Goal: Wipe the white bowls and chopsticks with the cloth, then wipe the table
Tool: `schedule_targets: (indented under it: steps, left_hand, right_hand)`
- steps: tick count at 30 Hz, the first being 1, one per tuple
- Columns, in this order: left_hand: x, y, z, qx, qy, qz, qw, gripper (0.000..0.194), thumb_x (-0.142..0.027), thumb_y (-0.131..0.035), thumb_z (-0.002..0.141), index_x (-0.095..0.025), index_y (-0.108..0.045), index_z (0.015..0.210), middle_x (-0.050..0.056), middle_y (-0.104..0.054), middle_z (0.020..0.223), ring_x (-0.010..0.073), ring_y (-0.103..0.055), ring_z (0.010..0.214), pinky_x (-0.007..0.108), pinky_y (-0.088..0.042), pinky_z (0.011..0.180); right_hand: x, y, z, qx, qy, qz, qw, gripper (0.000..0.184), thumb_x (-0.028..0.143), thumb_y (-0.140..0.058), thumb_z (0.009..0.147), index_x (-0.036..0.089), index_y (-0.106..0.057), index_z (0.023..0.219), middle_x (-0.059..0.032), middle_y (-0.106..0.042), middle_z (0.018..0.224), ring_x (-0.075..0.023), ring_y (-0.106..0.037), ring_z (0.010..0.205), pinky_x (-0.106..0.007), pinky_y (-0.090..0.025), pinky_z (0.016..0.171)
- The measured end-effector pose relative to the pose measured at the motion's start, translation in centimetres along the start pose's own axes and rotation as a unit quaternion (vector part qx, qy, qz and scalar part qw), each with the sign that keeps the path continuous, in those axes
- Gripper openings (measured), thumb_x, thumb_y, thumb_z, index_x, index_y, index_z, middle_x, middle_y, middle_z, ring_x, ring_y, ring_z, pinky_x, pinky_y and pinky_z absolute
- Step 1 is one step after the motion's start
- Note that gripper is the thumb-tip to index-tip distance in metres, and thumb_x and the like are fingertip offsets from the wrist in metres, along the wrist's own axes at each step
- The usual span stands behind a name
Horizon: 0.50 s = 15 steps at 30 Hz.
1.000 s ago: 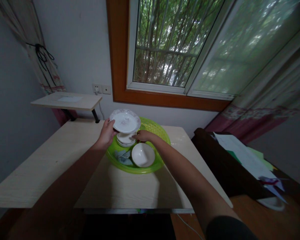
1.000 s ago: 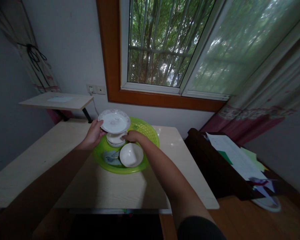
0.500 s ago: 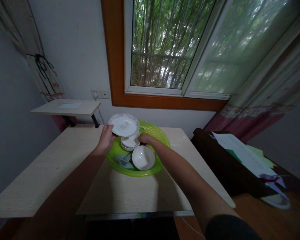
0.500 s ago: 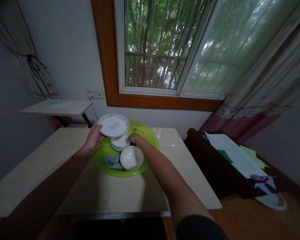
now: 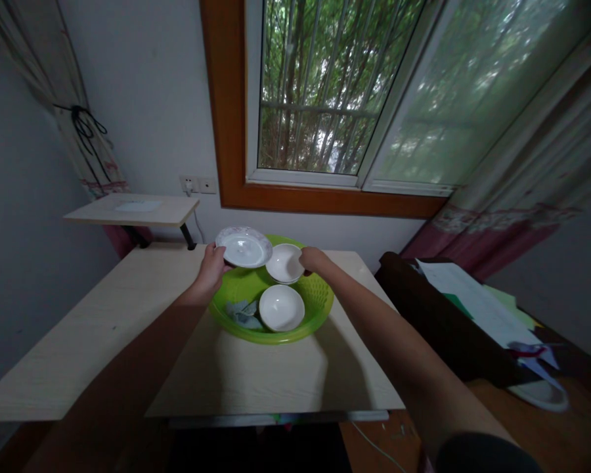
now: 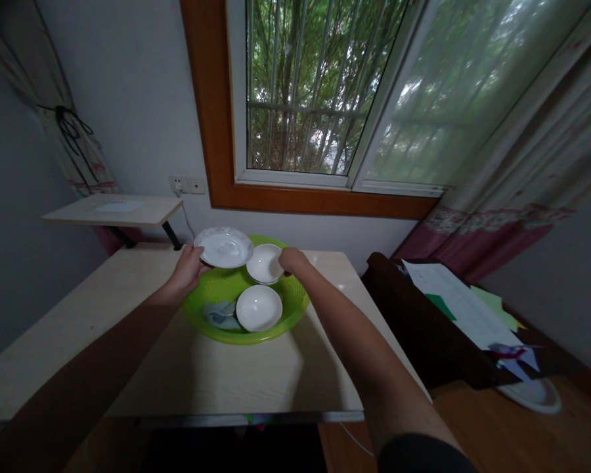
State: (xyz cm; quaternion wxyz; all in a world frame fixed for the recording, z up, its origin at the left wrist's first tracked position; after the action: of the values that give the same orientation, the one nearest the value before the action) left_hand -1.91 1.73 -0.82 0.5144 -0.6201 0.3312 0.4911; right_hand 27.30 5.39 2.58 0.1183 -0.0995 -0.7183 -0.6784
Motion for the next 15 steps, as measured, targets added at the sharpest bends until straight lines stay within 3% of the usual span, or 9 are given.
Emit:
schedule_targets:
  steps: [4, 9, 12, 15]
  left_hand:
    - [0.4, 0.1, 0.8, -0.007, 0.001, 0.018, 1.0, 0.036, -0.022, -0.061, 0.083, -0.021, -0.055, 0.119, 0.012, -0.068, 0.115, 0.0223, -0.071, 0.095, 0.035, -0.062, 0.075]
    - [1.1, -0.2, 1.6, 0.001, 0.015, 0.05, 0.999, 0.049, -0.015, -0.062, 0.079, -0.02, -0.053, 0.126, 0.012, -0.068, 0.109, 0.0222, -0.072, 0.088, 0.033, -0.061, 0.071]
    - [1.6, -0.6, 2.1, 0.017, 0.011, 0.141, 0.99, 0.052, -0.016, -0.061, 0.079, -0.019, -0.051, 0.131, 0.013, -0.069, 0.106, 0.0212, -0.071, 0.08, 0.029, -0.059, 0.063]
    - [2.1, -1.1, 2.4, 0.046, 0.007, 0.267, 0.963, 0.05, -0.02, -0.056, 0.085, -0.019, -0.051, 0.134, 0.012, -0.07, 0.106, 0.0207, -0.07, 0.078, 0.026, -0.056, 0.058]
  right_hand:
    - [-1.0, 0.4, -0.6, 0.055, -0.034, -0.059, 0.996, 0.02, 0.017, -0.075, 0.08, 0.002, -0.077, 0.093, -0.0224, -0.075, 0.073, -0.0319, -0.077, 0.08, -0.034, -0.057, 0.08]
    - [-1.5, 1.7, -1.7, 0.064, -0.031, -0.064, 0.995, 0.026, 0.014, -0.062, 0.09, 0.003, -0.074, 0.111, -0.0239, -0.077, 0.089, -0.0286, -0.077, 0.084, -0.031, -0.056, 0.082]
    - [-1.7, 2.4, -2.0, 0.069, -0.032, -0.046, 0.996, 0.028, 0.012, -0.056, 0.092, 0.005, -0.072, 0.114, -0.0214, -0.078, 0.092, -0.0263, -0.078, 0.082, -0.029, -0.056, 0.08]
    - [-1.9, 2.5, -2.0, 0.067, -0.034, -0.018, 0.997, 0.03, 0.013, -0.055, 0.092, 0.006, -0.071, 0.117, -0.0197, -0.079, 0.094, -0.0243, -0.078, 0.08, -0.027, -0.057, 0.077]
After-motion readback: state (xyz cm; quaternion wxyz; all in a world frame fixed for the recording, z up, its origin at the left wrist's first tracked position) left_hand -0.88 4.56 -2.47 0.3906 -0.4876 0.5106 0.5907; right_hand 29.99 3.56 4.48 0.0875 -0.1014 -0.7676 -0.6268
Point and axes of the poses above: each hand's wrist, its own z-axis towards the middle knuckle, its own y-axis out of the back of the hand, x = y × z, the point moved 3 cm from there along z, towards the middle knuckle
